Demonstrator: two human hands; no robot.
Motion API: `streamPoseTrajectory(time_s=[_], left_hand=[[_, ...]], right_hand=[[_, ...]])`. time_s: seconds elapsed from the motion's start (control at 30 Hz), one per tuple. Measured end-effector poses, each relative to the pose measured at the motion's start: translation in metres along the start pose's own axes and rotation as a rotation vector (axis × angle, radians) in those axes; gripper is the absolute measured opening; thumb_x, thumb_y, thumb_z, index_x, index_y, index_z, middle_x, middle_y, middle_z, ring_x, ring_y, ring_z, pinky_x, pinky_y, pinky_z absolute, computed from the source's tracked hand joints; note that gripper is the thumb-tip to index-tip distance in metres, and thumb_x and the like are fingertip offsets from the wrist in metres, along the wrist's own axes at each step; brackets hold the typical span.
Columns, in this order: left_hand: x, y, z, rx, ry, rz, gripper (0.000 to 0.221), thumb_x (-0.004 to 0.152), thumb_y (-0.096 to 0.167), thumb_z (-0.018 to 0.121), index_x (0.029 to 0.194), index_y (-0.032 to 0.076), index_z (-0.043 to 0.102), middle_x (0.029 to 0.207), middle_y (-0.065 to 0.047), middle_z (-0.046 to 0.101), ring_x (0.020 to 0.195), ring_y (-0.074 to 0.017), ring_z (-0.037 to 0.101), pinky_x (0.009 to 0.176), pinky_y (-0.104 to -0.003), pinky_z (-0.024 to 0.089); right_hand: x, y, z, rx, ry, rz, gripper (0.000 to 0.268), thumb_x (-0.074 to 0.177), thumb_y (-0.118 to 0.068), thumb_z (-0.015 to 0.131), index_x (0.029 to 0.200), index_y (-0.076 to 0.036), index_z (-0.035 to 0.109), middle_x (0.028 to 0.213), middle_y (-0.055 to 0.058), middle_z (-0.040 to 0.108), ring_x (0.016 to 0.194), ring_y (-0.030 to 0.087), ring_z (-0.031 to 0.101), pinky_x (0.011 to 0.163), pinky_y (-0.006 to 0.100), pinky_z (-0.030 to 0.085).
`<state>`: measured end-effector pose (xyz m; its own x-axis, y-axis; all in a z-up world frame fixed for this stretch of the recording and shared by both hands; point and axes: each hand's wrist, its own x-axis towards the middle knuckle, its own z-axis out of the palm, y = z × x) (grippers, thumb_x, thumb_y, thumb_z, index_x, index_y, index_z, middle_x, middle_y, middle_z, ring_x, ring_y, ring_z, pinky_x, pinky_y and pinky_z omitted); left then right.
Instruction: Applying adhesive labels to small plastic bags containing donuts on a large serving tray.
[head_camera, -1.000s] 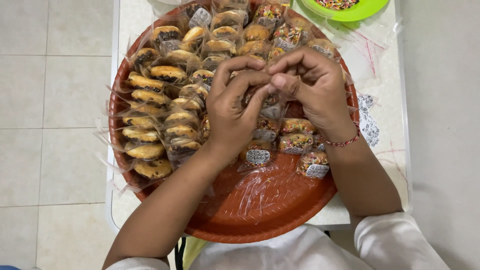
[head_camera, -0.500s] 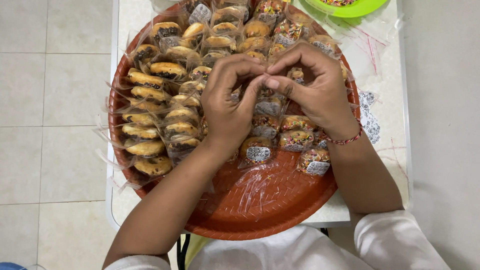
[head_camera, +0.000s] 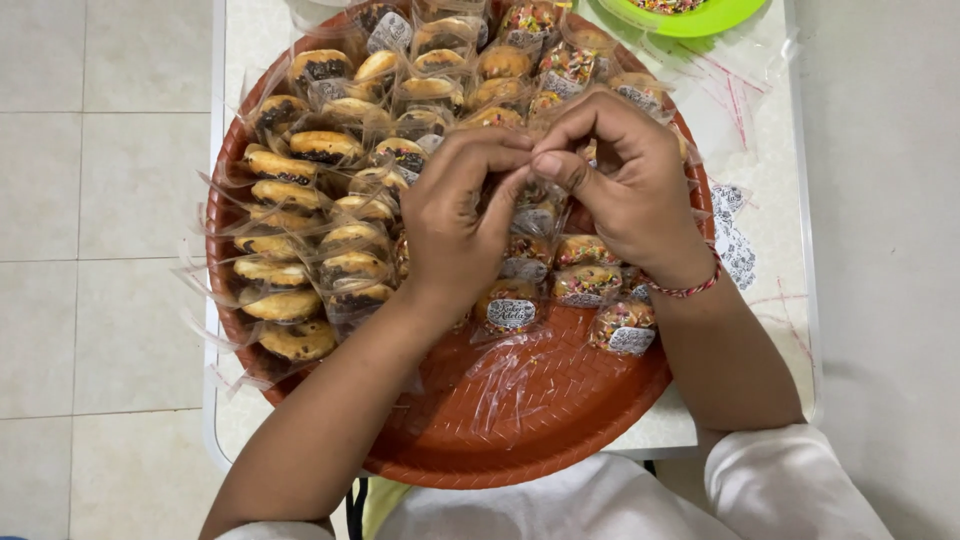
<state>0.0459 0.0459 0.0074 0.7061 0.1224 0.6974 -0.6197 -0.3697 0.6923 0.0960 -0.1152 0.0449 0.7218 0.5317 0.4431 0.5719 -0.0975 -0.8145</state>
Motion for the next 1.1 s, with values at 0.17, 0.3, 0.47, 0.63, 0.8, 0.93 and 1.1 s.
streamPoseTrajectory(time_s=[0.17, 0.3, 0.47, 0.63, 0.8, 0.93, 1.1], left_hand=[[0.002, 0.007, -0.002, 0.006, -0.023, -0.005, 0.009, 0.095, -0.002, 0.072, 0.099, -0.002, 0.063, 0.100, -0.016, 0.067, 0.094, -0.0296, 0.068, 0.085, -0.038, 0.059], [0.003, 0.009, -0.002, -0.005, -0.013, -0.012, 0.007, 0.097, 0.001, 0.069, 0.097, 0.000, 0.062, 0.098, -0.015, 0.067, 0.091, -0.0281, 0.067, 0.083, -0.038, 0.060], [0.001, -0.001, -0.006, -0.005, 0.079, -0.092, 0.003, 0.100, 0.003, 0.064, 0.099, 0.003, 0.062, 0.097, -0.011, 0.066, 0.090, -0.0246, 0.065, 0.080, -0.033, 0.058], [0.005, 0.000, -0.010, -0.008, 0.163, -0.253, 0.010, 0.106, 0.018, 0.057, 0.104, 0.008, 0.059, 0.105, -0.009, 0.063, 0.099, -0.0226, 0.062, 0.086, -0.033, 0.055], [0.007, 0.000, -0.013, -0.199, 0.238, -0.329, 0.003, 0.107, 0.007, 0.057, 0.109, 0.006, 0.056, 0.112, -0.011, 0.060, 0.101, -0.0218, 0.065, 0.090, -0.030, 0.066], [0.010, 0.004, -0.015, -0.155, 0.236, -0.262, 0.001, 0.108, 0.007, 0.056, 0.109, 0.006, 0.056, 0.110, -0.011, 0.060, 0.100, -0.0212, 0.067, 0.089, -0.029, 0.066], [0.009, 0.006, -0.015, -0.049, 0.200, -0.234, 0.007, 0.107, 0.014, 0.058, 0.107, 0.006, 0.058, 0.108, -0.010, 0.060, 0.102, -0.0226, 0.062, 0.087, -0.031, 0.060]], right_hand=[[-0.002, -0.003, 0.005, 0.040, 0.048, 0.014, 0.013, 0.107, -0.014, 0.063, 0.101, -0.004, 0.060, 0.095, 0.008, 0.060, 0.087, 0.018, 0.061, 0.084, 0.030, 0.056], [-0.006, 0.002, 0.007, 0.049, 0.116, 0.011, 0.012, 0.109, -0.013, 0.061, 0.103, -0.003, 0.058, 0.098, 0.008, 0.057, 0.090, 0.018, 0.057, 0.084, 0.029, 0.055], [-0.001, 0.031, -0.016, 0.321, 0.395, 0.102, 0.006, 0.112, -0.013, 0.057, 0.109, -0.008, 0.054, 0.101, 0.002, 0.054, 0.088, 0.012, 0.051, 0.081, 0.023, 0.051], [0.000, 0.031, -0.035, 0.580, 0.545, 0.175, 0.010, 0.111, -0.018, 0.061, 0.111, -0.009, 0.056, 0.090, 0.003, 0.059, 0.078, 0.011, 0.056, 0.069, 0.022, 0.052], [-0.013, 0.023, -0.065, 0.532, 0.502, -0.023, 0.011, 0.118, -0.015, 0.064, 0.121, -0.009, 0.056, 0.106, 0.006, 0.064, 0.095, 0.015, 0.066, 0.087, 0.021, 0.062], [-0.018, -0.050, -0.041, 0.009, 0.007, 0.051, 0.010, 0.109, 0.005, 0.052, 0.100, 0.003, 0.050, 0.091, 0.019, 0.066, 0.084, 0.027, 0.073, 0.079, 0.034, 0.064], [-0.034, -0.049, -0.003, -0.035, -0.976, -0.150, 0.010, 0.108, -0.013, 0.047, 0.101, -0.007, 0.053, 0.088, 0.010, 0.060, 0.074, 0.028, 0.060, 0.070, 0.039, 0.050]])
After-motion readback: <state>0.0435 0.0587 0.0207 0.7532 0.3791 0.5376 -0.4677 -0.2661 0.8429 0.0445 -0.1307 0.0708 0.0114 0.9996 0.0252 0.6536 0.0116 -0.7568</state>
